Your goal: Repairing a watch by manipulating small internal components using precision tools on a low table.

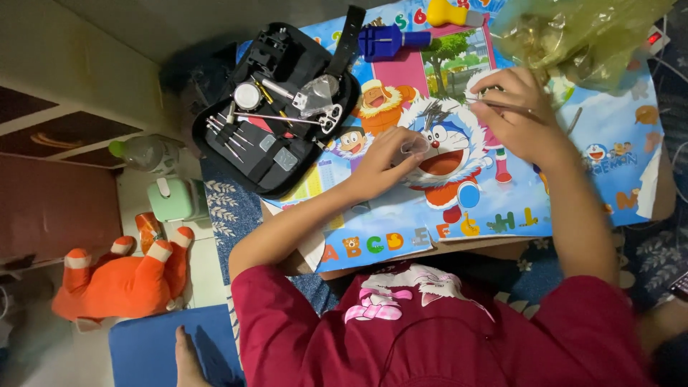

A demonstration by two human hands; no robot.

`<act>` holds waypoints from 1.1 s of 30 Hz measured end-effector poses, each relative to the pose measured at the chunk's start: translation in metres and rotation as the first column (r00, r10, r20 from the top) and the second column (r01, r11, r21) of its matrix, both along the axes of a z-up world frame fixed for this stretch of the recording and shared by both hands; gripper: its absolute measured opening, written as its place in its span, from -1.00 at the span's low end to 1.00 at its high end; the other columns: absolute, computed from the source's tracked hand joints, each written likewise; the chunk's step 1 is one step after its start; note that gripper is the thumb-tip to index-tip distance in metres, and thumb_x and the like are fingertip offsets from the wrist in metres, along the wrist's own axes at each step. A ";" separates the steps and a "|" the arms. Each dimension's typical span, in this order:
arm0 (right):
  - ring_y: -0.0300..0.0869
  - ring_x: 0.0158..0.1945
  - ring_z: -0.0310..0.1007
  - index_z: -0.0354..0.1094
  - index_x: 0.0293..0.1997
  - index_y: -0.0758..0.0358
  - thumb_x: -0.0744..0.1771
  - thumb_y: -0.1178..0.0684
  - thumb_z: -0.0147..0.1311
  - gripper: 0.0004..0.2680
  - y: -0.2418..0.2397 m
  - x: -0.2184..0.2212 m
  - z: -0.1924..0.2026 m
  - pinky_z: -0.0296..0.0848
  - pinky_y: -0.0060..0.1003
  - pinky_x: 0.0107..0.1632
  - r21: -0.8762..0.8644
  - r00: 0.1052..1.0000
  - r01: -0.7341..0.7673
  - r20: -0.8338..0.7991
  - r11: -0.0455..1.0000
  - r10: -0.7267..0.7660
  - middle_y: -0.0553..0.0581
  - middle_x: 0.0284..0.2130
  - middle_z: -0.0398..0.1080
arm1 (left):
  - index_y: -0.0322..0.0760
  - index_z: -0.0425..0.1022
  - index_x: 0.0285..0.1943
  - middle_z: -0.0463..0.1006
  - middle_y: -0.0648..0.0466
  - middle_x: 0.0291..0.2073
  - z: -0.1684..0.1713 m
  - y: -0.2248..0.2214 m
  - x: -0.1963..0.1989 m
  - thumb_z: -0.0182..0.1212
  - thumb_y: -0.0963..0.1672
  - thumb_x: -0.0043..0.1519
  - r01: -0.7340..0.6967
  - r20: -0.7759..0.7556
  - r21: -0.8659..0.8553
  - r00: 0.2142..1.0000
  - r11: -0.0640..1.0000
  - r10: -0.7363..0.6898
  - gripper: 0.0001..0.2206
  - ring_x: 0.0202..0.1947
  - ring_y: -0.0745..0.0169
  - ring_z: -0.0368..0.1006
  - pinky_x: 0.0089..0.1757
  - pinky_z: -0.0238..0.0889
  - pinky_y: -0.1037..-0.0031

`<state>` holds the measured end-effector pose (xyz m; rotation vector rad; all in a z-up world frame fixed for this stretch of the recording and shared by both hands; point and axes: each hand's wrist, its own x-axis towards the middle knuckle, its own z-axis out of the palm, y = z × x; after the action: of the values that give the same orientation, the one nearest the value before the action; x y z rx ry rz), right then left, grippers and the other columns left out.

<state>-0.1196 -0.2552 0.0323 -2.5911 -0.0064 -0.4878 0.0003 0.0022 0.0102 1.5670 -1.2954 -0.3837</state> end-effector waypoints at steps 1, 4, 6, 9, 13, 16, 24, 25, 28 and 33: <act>-0.01 0.16 0.23 0.55 -0.24 0.39 0.44 0.12 0.11 -0.84 0.000 -0.001 -0.002 0.20 -0.12 0.31 0.001 1.000 0.004 -0.005 1.000 -0.004 0.05 0.05 0.45 | -0.30 0.39 0.04 0.52 0.04 -0.11 0.001 0.000 -0.003 0.08 -0.09 0.32 0.004 -0.005 0.001 1.000 1.000 -0.004 -0.78 -0.14 0.19 0.36 -0.01 0.18 0.38; -0.09 0.17 0.21 0.56 -0.26 0.33 0.46 0.06 0.05 -0.78 0.002 0.005 -0.004 0.18 -0.18 0.29 0.011 0.996 0.031 -0.079 0.999 -0.030 -0.04 0.04 0.46 | -0.30 0.39 0.06 0.50 0.04 -0.11 0.005 0.001 0.000 0.07 -0.07 0.33 -0.012 0.009 0.056 1.000 0.998 0.012 -0.76 -0.11 0.18 0.37 0.02 0.18 0.37; -0.09 0.19 0.20 0.58 -0.16 0.32 0.46 0.04 0.04 -0.80 0.005 0.008 0.000 0.17 -0.19 0.31 0.030 0.989 0.066 -0.137 0.997 -0.061 -0.07 0.04 0.44 | -0.27 0.40 0.05 0.51 0.04 -0.09 0.005 0.001 0.000 0.07 -0.08 0.34 0.005 0.006 0.031 1.000 1.000 -0.005 -0.79 -0.08 0.17 0.37 0.04 0.16 0.36; -0.01 0.11 0.27 0.47 -0.07 0.21 0.43 0.05 0.08 -0.90 0.007 0.008 0.001 0.25 -0.11 0.16 0.072 0.974 0.167 -0.168 0.983 -0.153 0.04 -0.02 0.39 | -0.28 0.41 0.03 0.51 0.04 -0.11 0.002 0.000 0.000 0.09 -0.09 0.32 0.000 -0.007 0.018 1.000 1.000 0.000 -0.80 -0.10 0.18 0.37 0.02 0.16 0.37; 0.09 0.13 0.29 0.46 0.04 0.13 0.41 -0.08 0.16 -0.82 -0.001 0.007 -0.008 0.29 0.03 0.12 -0.069 0.951 0.236 -0.188 0.969 -0.245 0.15 0.03 0.33 | -0.29 0.41 0.04 0.52 0.04 -0.11 -0.001 -0.001 0.001 0.10 -0.09 0.33 -0.008 -0.005 0.004 1.000 1.000 0.008 -0.79 -0.13 0.18 0.37 -0.03 0.22 0.39; 0.05 0.17 0.24 0.55 -0.11 0.21 0.40 -0.04 0.19 -0.85 -0.002 0.008 -0.001 0.27 0.00 0.15 -0.052 0.975 0.156 -0.151 0.986 -0.162 0.11 0.03 0.38 | -0.28 0.40 0.05 0.52 0.04 -0.08 0.000 -0.001 0.002 0.08 -0.08 0.34 -0.013 -0.003 0.022 1.000 1.000 0.013 -0.78 -0.11 0.18 0.36 0.00 0.21 0.38; 0.04 0.24 0.12 0.62 -0.29 0.25 0.40 -0.04 0.16 -0.79 -0.022 0.000 0.001 0.20 -0.07 0.32 -0.041 0.994 0.010 -0.108 0.999 -0.014 0.03 0.20 0.40 | -0.31 0.39 0.04 0.50 0.01 -0.06 0.000 -0.001 0.003 0.05 -0.09 0.35 -0.008 -0.015 0.035 1.000 0.999 0.009 -0.79 -0.08 0.16 0.38 0.01 0.23 0.38; 0.04 0.24 0.12 0.62 -0.29 0.25 0.40 -0.04 0.16 -0.79 -0.023 0.001 -0.001 0.20 -0.07 0.32 -0.039 0.994 0.008 -0.111 0.999 -0.013 0.03 0.20 0.40 | -0.31 0.39 0.04 0.50 0.01 -0.06 0.000 -0.002 0.001 0.05 -0.09 0.35 -0.009 -0.017 0.038 1.000 0.999 0.010 -0.79 -0.08 0.16 0.38 0.01 0.23 0.38; 0.04 0.28 0.11 0.61 -0.26 0.30 0.40 -0.04 0.14 -0.78 -0.021 0.003 -0.005 0.13 -0.05 0.38 -0.016 0.994 -0.010 -0.111 1.000 0.008 0.03 0.23 0.39 | -0.30 0.40 0.04 0.50 0.03 -0.07 0.003 -0.002 0.001 0.06 -0.09 0.35 0.002 -0.011 0.036 1.000 0.999 -0.002 -0.80 -0.08 0.18 0.37 0.01 0.23 0.38; -0.03 0.29 0.15 0.60 -0.24 0.31 0.40 0.01 0.17 -0.82 -0.018 0.003 -0.007 0.20 -0.11 0.33 0.025 0.994 -0.031 -0.104 0.999 0.033 -0.01 0.16 0.40 | -0.32 0.39 0.10 0.49 0.03 -0.10 0.003 -0.002 0.001 0.08 -0.10 0.32 -0.012 0.022 0.042 1.000 0.999 0.011 -0.76 -0.13 0.18 0.34 -0.04 0.20 0.39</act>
<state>-0.1162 -0.2732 0.0250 -2.5858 -0.0065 -0.3385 0.0008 0.0007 0.0133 1.6174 -1.3021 -0.3904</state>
